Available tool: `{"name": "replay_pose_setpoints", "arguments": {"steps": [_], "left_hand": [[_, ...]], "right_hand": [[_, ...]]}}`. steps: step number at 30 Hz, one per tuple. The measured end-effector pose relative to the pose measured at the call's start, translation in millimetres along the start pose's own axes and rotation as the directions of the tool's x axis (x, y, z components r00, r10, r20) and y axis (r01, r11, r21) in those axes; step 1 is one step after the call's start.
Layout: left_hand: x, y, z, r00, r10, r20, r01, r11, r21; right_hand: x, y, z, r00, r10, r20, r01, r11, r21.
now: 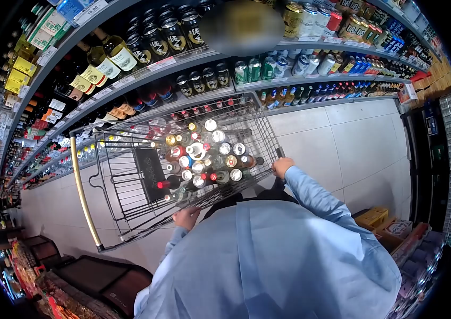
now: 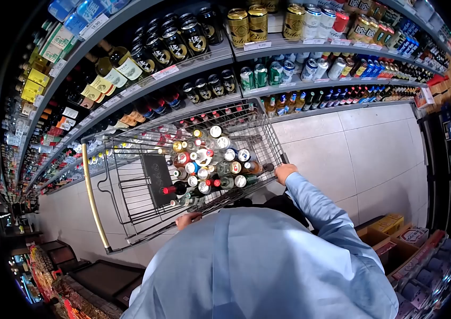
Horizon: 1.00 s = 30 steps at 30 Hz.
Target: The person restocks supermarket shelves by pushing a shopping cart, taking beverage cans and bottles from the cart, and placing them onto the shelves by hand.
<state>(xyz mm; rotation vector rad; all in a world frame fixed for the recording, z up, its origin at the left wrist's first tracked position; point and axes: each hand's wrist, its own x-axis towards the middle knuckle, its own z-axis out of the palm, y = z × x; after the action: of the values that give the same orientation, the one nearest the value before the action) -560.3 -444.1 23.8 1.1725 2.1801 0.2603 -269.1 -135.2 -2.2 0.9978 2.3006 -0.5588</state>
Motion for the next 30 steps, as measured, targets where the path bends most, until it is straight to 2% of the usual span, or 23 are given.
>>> {"name": "replay_pose_setpoints", "arguments": {"steps": [1,3,4,7,11,17,20,24,27,29,30], "left_hand": [[1.8,6.8,1.2,0.999,-0.012,0.047,0.013,1.0,-0.02],[1.1,27.8,4.1,0.995,-0.087,0.044,0.089,0.995,-0.039],[2.7,39.8,4.6,0.984,-0.165,0.064,0.169,0.983,-0.076],[8.7,61.6,18.3,0.964,-0.263,0.046,0.263,0.965,-0.003],[9.9,76.8,42.7,0.975,-0.201,-0.093,0.199,0.98,-0.03],[20.6,112.6,58.8,0.971,-0.237,-0.023,0.235,0.968,-0.087],[24.1,131.8,65.8,0.974,-0.226,-0.016,0.225,0.973,-0.043],[31.2,150.8,78.4,0.981,-0.186,-0.058,0.187,0.982,0.008],[37.8,170.8,77.8,0.97,-0.241,0.028,0.242,0.97,-0.017],[49.5,182.5,70.9,0.948,-0.261,0.182,0.257,0.965,0.047],[56.1,179.9,74.9,0.948,-0.23,0.219,0.234,0.972,0.006]], "right_hand": [[-2.3,10.3,2.8,1.0,-0.029,-0.008,0.029,1.0,-0.005],[-6.1,30.8,5.8,0.997,-0.063,-0.04,0.063,0.998,0.008],[-8.5,40.4,5.3,0.996,-0.083,-0.04,0.083,0.996,0.015],[-12.0,67.7,-2.2,0.991,-0.132,-0.024,0.132,0.991,0.01],[-11.1,103.5,-7.2,0.979,-0.204,-0.022,0.204,0.978,0.029],[-11.8,149.6,-2.8,0.955,-0.282,-0.09,0.285,0.958,0.026],[-13.8,164.8,-6.9,0.976,-0.218,-0.026,0.219,0.975,0.04],[-22.6,182.2,-6.9,0.989,-0.144,-0.039,0.146,0.987,0.06],[-24.0,192.1,-4.4,0.999,-0.039,-0.015,0.039,0.999,0.036],[-19.1,204.4,-0.2,1.0,-0.021,-0.001,0.021,0.999,0.027],[-19.6,208.7,-1.6,1.0,-0.02,-0.001,0.02,0.999,0.025]]}}
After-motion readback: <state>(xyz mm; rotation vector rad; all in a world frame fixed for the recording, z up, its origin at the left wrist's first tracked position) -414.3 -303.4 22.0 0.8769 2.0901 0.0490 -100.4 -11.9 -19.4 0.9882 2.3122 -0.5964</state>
